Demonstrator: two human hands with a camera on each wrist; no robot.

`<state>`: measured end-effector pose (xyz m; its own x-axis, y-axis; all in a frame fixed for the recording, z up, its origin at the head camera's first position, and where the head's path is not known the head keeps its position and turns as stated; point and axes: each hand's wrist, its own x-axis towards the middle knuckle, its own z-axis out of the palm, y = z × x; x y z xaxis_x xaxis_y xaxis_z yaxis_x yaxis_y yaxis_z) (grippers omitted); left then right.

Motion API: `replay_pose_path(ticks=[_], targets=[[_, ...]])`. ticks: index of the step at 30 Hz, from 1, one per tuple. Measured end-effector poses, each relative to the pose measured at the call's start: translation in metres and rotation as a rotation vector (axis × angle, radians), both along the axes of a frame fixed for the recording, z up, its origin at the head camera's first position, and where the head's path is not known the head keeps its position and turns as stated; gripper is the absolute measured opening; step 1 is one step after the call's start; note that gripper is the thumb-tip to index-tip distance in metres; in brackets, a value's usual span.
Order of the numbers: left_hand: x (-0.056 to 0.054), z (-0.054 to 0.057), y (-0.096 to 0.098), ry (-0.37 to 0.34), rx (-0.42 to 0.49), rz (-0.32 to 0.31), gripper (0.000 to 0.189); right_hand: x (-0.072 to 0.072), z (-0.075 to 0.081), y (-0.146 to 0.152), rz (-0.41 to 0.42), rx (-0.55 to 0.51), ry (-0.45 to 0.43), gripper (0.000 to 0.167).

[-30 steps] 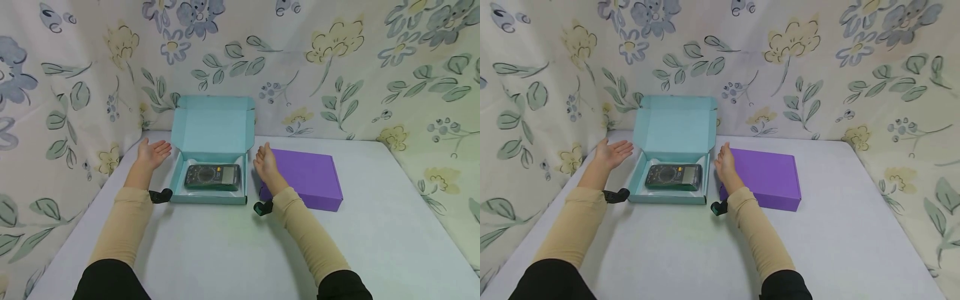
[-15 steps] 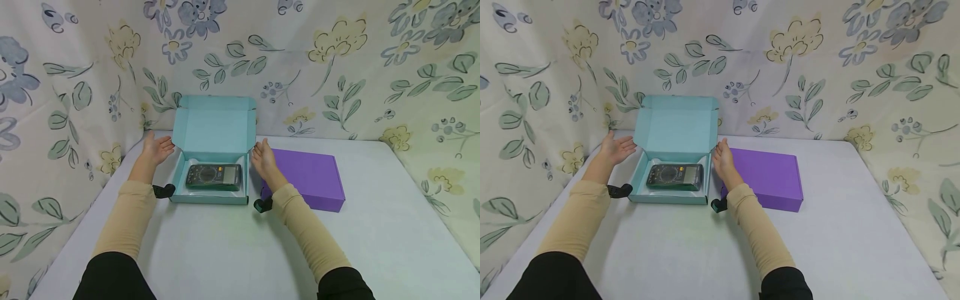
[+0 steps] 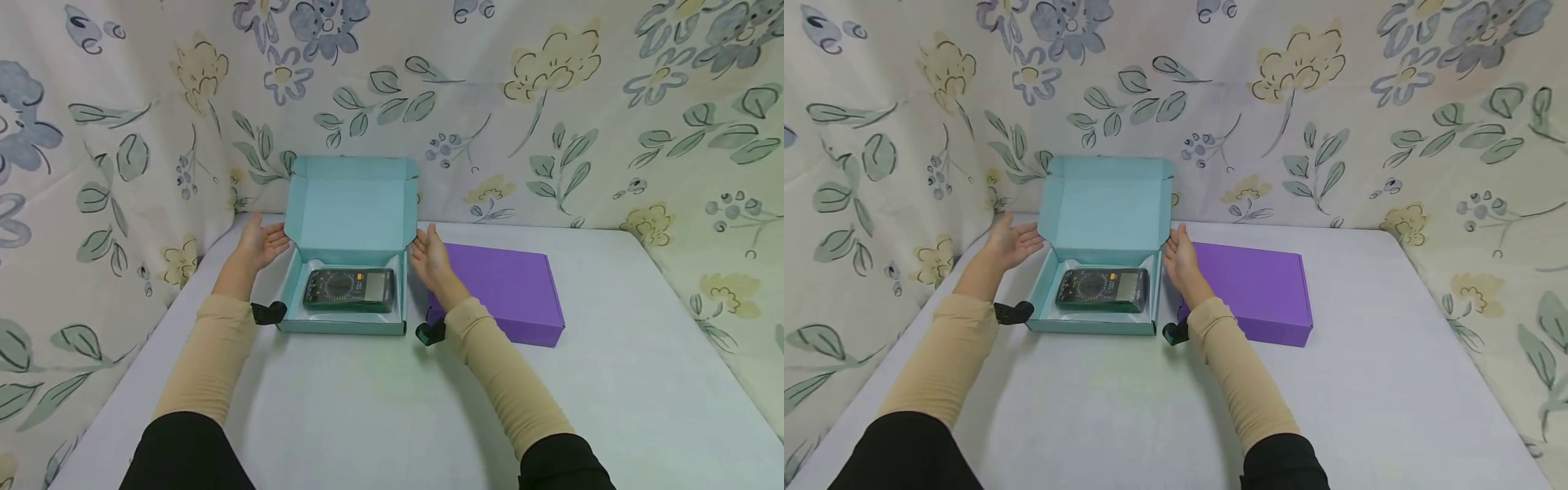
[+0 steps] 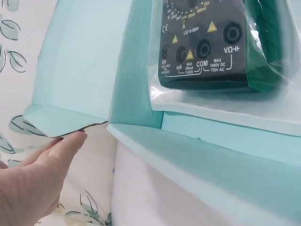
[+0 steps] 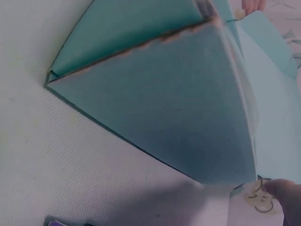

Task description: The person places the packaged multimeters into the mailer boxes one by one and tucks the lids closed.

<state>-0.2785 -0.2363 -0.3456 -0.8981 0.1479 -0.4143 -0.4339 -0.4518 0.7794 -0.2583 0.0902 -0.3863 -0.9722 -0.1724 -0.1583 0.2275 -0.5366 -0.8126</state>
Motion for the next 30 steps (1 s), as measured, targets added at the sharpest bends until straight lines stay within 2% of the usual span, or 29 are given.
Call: replay_pose_path(ticks=[7,19,30], targets=[[0.004,0.003,0.0,0.038,-0.072,-0.052,0.076,0.001,0.0,0.0,0.018,0.042,0.015,0.068],[0.008,0.002,0.0,0.078,-0.152,-0.094,0.078,0.005,-0.002,0.003,0.054,0.082,0.057,0.07],[0.014,0.003,-0.001,0.104,-0.21,-0.156,0.082,0.009,-0.001,0.009,0.078,0.1,0.035,0.073]])
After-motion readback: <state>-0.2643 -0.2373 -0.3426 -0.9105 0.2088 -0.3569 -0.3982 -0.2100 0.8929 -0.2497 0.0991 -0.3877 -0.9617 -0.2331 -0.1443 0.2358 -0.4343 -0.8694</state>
